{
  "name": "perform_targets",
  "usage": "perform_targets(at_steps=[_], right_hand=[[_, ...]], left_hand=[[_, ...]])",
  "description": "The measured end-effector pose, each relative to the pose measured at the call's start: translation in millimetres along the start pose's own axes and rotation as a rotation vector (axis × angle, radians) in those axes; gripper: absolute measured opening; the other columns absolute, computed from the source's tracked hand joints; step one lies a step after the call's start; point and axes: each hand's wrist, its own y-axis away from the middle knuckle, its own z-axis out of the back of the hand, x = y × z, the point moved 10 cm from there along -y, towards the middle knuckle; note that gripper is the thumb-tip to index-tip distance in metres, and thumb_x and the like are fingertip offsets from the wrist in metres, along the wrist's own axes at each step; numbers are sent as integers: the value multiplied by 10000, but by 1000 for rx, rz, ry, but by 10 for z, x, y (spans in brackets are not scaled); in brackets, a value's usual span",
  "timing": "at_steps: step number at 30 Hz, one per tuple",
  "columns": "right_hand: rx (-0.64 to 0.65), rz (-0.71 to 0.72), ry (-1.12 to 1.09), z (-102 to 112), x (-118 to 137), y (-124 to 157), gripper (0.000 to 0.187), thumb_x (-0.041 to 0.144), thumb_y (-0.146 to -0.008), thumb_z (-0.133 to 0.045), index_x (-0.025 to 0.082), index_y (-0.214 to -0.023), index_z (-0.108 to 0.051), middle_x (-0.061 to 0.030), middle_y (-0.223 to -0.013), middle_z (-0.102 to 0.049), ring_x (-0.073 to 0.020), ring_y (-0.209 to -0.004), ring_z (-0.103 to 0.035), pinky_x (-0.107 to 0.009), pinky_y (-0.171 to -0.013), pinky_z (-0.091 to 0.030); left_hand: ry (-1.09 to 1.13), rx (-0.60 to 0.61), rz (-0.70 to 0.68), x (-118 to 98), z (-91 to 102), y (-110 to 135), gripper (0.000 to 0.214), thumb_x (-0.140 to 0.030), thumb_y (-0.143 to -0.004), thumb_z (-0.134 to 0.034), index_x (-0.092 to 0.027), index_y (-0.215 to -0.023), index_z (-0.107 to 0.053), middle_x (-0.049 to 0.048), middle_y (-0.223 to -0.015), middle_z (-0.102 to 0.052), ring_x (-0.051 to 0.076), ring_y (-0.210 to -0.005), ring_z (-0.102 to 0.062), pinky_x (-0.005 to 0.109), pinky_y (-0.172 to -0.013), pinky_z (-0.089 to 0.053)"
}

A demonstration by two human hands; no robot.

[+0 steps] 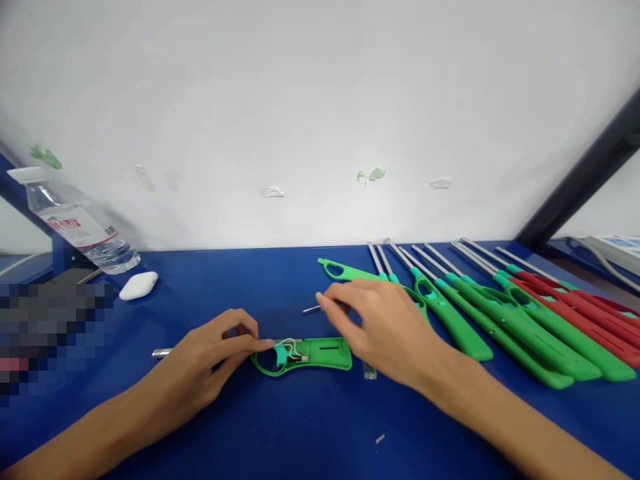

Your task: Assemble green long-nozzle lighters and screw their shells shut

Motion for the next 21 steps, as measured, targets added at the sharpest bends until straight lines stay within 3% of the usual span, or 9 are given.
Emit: perform_targets(at_steps=[6,11,15,21], right_hand=[[125,-44,143,134,-315,-39,263,386,-1001,-579,286,-917,-808,-5,-605,-723,-188,-499,-629,-341,-506,-392],[204,-96,235,73,-508,85,367,486,-946,-644,261,-684,-766,-41,-531,-668,-195,-423,-551,-337,-449,-306],[253,-114,259,-50,-544,201,335,516,-862,-740,281,-624,-725,-37,-477,-628,-245,-450,-570,-333,-453,-247],[306,-109,163,-179,-424,239,244,369,-902,-724,296,-669,-704,16,-540,-676,-224,-512,-641,-333,-466,-325]], left_hand=[[-10,-1,61,13,55,-8,328,-66,-1012,-412,-223,-1075,-692,50,-1094,-614,152,-795,-630,288,-679,-487],[29,6,90,-47,90,-24,277,-62,-951,-427,-216,-1031,-643,44,-1070,-619,157,-776,-616,295,-662,-461],[45,-10,107,-31,98,-27,259,-81,-967,-422,-221,-1013,-635,36,-1022,-628,153,-748,-608,296,-657,-451],[39,-32,118,15,107,-11,297,-110,-1016,-411,-235,-1163,-637,37,-1027,-646,150,-742,-620,304,-675,-469]])
